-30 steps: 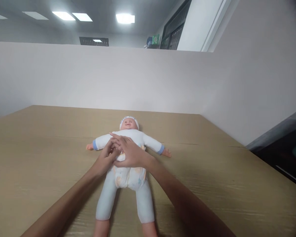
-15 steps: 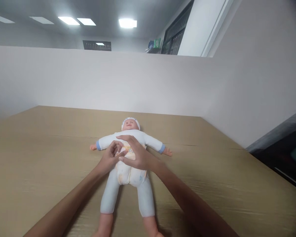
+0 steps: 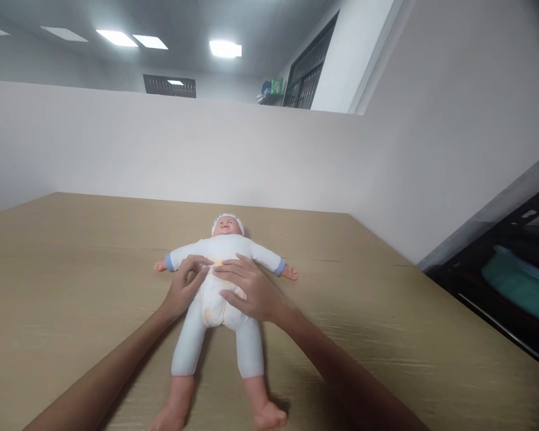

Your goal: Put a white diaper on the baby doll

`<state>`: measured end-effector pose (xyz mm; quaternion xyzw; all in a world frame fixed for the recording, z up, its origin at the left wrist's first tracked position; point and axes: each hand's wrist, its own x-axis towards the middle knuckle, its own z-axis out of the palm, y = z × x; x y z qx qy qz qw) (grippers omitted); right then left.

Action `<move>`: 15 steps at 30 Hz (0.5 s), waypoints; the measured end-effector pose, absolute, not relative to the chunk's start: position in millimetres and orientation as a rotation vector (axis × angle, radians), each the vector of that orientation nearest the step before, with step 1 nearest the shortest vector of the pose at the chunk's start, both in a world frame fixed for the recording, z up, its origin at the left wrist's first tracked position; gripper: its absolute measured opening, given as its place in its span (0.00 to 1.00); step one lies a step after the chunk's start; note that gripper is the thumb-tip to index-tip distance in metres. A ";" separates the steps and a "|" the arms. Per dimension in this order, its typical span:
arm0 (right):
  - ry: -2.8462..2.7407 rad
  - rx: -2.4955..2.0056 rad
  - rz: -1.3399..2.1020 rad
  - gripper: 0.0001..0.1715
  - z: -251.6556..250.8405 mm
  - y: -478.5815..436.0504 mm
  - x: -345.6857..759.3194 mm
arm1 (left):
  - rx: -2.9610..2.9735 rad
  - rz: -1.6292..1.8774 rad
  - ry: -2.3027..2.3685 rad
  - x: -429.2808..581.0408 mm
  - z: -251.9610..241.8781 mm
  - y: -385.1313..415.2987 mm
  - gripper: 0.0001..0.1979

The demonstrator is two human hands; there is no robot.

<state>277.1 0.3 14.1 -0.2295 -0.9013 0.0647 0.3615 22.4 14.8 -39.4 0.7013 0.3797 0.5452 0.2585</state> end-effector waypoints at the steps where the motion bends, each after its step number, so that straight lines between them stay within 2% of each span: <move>1: -2.277 -0.596 0.160 0.22 12.3 -0.4 280.9 | 1.974 1.483 1.048 21.3 -37.8 13.3 0.09; 4: -2.074 -0.675 0.124 0.22 0.3 -3.7 302.0 | 2.250 1.478 1.066 13.6 -32.1 7.4 0.13; 7: -1.968 -0.769 0.088 0.26 -17.8 -6.6 325.3 | 2.539 1.363 0.964 2.4 -28.9 3.8 0.21; 10: -2.031 -0.783 0.106 0.30 -30.8 -6.4 333.5 | 2.676 1.235 0.865 -6.1 -29.6 5.4 0.26; 15: -2.251 -0.662 0.136 0.32 -32.0 -3.9 321.3 | 2.764 1.189 0.827 -11.8 -32.7 12.4 0.29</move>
